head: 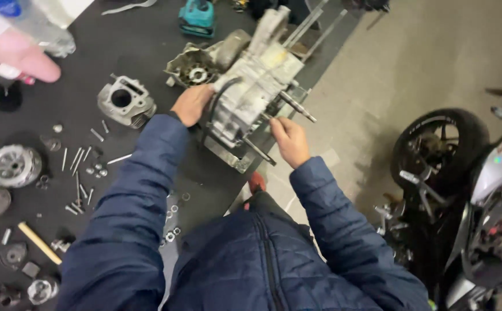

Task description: The person assembles a motorcycle engine casing on a workbench. They use a red-handled screwdriver to tighten bolts on the casing and later use a hammer to tap a component into place. The person also moves around the workshop to retrieve tools.

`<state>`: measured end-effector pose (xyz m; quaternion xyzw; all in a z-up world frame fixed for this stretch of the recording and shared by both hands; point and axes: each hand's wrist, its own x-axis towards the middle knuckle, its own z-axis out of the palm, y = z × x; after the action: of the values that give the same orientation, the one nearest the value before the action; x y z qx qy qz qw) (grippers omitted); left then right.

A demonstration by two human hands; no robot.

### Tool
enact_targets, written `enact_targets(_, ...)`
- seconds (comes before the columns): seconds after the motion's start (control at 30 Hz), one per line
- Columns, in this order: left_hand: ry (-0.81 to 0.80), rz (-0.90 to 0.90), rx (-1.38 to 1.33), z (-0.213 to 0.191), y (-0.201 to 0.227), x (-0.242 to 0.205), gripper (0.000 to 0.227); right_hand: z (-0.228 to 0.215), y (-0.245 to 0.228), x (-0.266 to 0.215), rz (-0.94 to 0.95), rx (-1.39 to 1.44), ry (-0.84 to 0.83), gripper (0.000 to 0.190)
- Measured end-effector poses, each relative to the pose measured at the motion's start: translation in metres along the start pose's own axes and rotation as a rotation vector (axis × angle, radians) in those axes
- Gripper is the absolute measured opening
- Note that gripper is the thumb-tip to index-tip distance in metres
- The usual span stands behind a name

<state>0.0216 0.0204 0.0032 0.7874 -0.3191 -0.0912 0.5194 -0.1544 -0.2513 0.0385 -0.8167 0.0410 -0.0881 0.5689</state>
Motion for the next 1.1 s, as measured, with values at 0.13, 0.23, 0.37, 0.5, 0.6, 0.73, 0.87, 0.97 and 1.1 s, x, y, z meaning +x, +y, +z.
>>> enact_targets(0.13, -0.087, -0.14, 0.059, -0.007, -0.016, 0.0, 0.046, 0.004, 0.006, 0.004, 0.016, -0.043, 0.047, 0.041)
enact_targets(0.23, -0.136, -0.15, 0.012, -0.013, -0.012, 0.0, 0.05, 0.001, 0.005, -0.001, 0.032, 0.004, 0.023, 0.042)
enact_targets(0.37, -0.124, -0.144, -0.069, -0.009, -0.005, -0.001, 0.052, 0.0, 0.006, 0.0, 0.051, 0.001, 0.011, 0.043)
enact_targets(0.5, -0.167, 0.121, -0.064, -0.012, 0.014, -0.004, 0.052, 0.004, 0.012, 0.003, 0.022, -0.088, 0.053, 0.042)
enact_targets(0.6, -0.178, -0.275, -0.232, -0.014, 0.019, -0.003, 0.048, -0.001, 0.007, -0.002, -0.012, -0.099, 0.025, 0.041)
enact_targets(0.73, -0.175, -0.077, -0.06, -0.014, -0.01, -0.003, 0.045, -0.008, -0.026, -0.014, -0.325, -0.438, 0.217, 0.036)
enact_targets(0.87, -0.104, -0.296, -0.115, -0.008, -0.006, -0.005, 0.047, 0.001, -0.012, -0.011, -0.25, -0.304, 0.251, 0.031)
enact_targets(0.97, -0.08, -0.175, -0.162, -0.002, -0.013, -0.01, 0.047, 0.02, 0.044, 0.001, 0.141, 0.16, 0.085, 0.04)
enact_targets(1.1, -0.094, -0.24, -0.247, 0.002, -0.016, -0.01, 0.05, 0.016, 0.024, -0.002, 0.216, 0.223, 0.052, 0.041)
